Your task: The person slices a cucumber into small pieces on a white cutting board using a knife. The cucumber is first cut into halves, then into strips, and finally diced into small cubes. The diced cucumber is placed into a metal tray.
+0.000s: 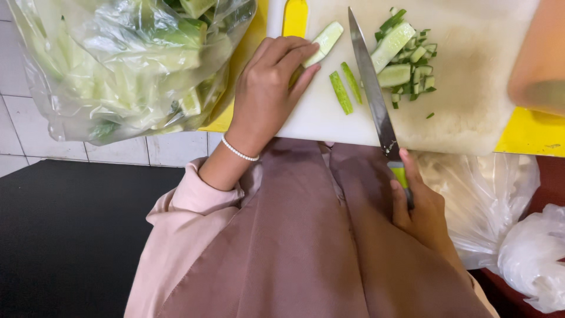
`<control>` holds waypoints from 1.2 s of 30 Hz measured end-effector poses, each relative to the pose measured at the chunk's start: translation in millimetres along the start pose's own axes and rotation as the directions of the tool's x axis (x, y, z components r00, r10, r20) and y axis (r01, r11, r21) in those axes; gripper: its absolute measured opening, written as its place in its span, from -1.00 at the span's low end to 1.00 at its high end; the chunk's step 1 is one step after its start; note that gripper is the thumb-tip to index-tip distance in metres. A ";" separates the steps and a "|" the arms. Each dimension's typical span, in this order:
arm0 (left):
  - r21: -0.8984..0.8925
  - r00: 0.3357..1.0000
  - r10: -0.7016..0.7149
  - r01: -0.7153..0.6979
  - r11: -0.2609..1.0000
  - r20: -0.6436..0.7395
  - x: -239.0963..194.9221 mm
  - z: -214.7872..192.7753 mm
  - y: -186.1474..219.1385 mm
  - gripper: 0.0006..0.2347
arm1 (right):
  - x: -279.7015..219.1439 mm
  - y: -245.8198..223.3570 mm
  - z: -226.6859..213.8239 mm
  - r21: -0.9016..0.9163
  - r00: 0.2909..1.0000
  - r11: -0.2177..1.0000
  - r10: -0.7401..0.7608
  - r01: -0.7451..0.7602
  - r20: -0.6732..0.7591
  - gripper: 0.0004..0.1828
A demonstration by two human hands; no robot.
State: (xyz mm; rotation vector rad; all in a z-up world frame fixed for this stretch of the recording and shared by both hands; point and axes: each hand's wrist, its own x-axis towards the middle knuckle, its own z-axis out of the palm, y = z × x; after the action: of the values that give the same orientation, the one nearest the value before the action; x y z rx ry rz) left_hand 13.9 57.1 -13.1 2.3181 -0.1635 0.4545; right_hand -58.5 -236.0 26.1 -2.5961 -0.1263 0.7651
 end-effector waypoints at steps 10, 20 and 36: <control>0.010 0.972 -0.118 0.123 0.992 -0.205 -5.5 -33.4 24.0 -0.92 | -7.8 6.8 1.9 0.051 0.971 0.976 -0.218 0.213 0.099 -0.45; -0.104 0.961 0.061 -0.034 0.994 0.268 -8.8 -14.4 20.2 -0.94 | -0.1 5.4 5.3 0.008 0.986 0.986 -0.168 0.168 -0.019 -0.47; 0.143 0.993 0.056 -0.041 0.989 -0.101 -44.1 12.5 28.0 -0.84 | -10.4 21.1 19.7 -0.008 0.979 1.000 0.023 -0.022 0.202 -0.40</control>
State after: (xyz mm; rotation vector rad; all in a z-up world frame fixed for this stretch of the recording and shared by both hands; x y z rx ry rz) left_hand -30.6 27.7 -19.1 2.4248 -0.1411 0.6291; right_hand -78.6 -249.7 7.4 -2.5232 -0.1603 1.0374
